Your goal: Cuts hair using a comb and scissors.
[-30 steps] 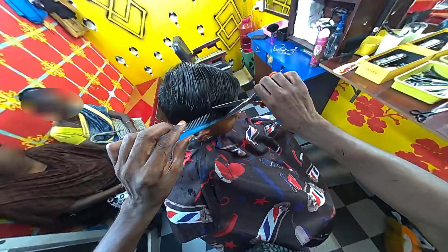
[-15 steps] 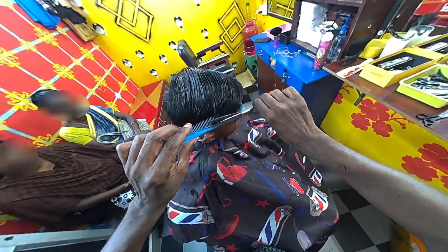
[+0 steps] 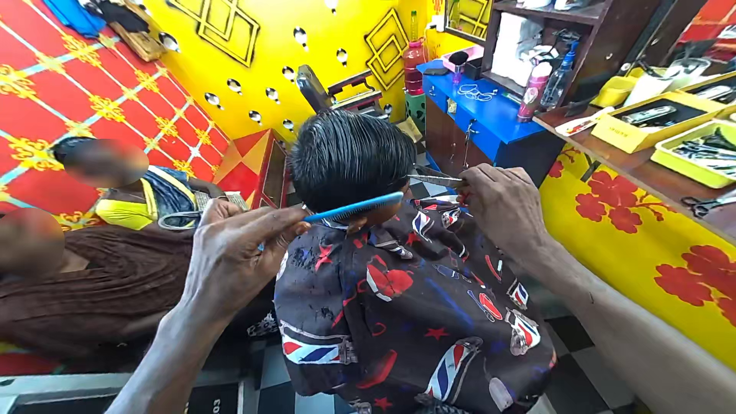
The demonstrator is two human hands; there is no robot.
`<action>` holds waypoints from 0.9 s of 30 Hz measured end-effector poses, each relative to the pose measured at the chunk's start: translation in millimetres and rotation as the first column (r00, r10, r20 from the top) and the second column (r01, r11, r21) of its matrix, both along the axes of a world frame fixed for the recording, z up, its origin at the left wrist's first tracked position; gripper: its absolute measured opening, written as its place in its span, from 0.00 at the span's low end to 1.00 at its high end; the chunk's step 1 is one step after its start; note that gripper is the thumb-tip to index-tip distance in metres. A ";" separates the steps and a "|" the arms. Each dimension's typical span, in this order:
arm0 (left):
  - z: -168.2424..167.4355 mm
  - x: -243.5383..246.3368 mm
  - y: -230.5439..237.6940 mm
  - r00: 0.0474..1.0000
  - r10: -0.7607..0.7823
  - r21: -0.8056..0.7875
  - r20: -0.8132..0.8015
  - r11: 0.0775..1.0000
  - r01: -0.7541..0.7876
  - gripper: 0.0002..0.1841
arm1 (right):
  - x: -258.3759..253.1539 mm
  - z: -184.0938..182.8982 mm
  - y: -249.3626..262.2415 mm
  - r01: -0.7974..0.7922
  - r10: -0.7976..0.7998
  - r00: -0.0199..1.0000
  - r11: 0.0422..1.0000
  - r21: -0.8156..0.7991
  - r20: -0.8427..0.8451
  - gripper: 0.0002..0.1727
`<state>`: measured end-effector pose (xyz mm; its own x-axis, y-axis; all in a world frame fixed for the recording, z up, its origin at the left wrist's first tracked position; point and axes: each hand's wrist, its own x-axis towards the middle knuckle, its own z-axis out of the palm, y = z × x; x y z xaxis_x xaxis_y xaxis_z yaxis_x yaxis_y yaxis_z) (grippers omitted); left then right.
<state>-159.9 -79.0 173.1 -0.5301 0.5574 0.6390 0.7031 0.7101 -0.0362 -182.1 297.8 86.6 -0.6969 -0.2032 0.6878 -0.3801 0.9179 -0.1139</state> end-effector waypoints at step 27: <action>-10.9 -13.2 -0.6 0.991 -0.021 0.221 -0.130 0.974 0.050 0.14 | 29.3 26.8 -58.0 0.217 -0.205 0.976 0.930 0.296 -0.071 0.16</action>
<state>-173.0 -79.6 162.2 -0.4201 0.4098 0.8097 0.7280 0.6849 0.0311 -152.9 239.9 113.4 -0.7208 -0.2551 0.6445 -0.1721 0.9666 0.1900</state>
